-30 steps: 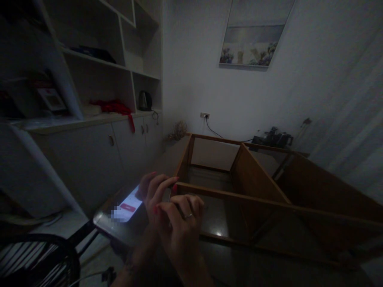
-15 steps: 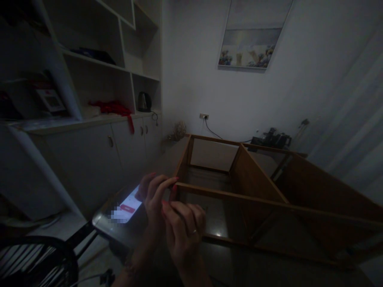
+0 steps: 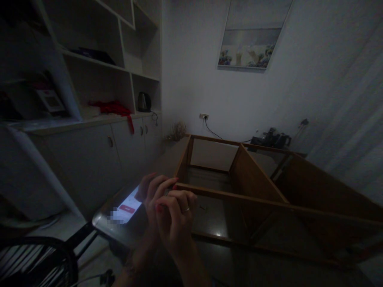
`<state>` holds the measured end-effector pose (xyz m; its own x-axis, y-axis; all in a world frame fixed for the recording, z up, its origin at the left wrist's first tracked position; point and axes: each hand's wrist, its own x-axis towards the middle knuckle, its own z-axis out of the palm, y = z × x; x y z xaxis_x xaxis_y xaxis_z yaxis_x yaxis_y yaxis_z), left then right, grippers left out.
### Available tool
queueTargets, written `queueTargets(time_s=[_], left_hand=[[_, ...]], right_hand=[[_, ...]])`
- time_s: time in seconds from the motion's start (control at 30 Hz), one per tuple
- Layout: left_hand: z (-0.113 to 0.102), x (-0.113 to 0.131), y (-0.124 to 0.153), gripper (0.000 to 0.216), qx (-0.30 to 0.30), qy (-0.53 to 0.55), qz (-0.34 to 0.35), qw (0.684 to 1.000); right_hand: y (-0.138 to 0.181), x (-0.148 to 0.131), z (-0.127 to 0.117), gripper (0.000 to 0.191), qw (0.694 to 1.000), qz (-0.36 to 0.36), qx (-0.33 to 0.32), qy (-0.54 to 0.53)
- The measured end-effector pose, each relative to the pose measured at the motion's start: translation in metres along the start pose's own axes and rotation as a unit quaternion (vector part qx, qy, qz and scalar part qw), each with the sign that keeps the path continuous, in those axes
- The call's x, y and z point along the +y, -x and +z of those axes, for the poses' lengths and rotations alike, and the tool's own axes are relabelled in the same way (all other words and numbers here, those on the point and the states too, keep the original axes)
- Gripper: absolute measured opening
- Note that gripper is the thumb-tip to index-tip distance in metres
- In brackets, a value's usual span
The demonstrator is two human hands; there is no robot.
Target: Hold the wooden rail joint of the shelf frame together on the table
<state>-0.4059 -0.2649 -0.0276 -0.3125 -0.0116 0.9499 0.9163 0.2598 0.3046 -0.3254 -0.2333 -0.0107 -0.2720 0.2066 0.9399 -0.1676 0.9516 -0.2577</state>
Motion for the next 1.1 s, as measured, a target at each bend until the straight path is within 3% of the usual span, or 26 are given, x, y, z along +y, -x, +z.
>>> queueTargets(time_s=[0.3,0.7,0.87,1.0,1.1], left_hand=[[0.001,0.001,0.002,0.013,-0.004,0.019,-0.010,1.000],[-0.002,0.003,-0.004,0.013,-0.006,0.022,-0.015,1.000],[-0.001,0.002,-0.001,0.011,-0.005,0.005,-0.012,1.000],[-0.001,0.003,0.001,0.013,-0.016,0.007,-0.023,1.000],[-0.002,0.003,0.001,0.012,-0.025,0.015,-0.021,0.999]], right_hand=[[0.014,0.001,-0.001,0.007,0.996,0.041,0.061,-0.046],[-0.005,-0.011,-0.009,0.023,0.990,-0.056,-0.035,0.127],[-0.009,-0.010,-0.019,0.026,0.990,-0.068,-0.088,0.091],[-0.006,-0.006,-0.022,0.033,0.994,-0.026,-0.085,0.057],[-0.002,-0.005,-0.020,0.028,0.995,-0.013,-0.085,0.048]])
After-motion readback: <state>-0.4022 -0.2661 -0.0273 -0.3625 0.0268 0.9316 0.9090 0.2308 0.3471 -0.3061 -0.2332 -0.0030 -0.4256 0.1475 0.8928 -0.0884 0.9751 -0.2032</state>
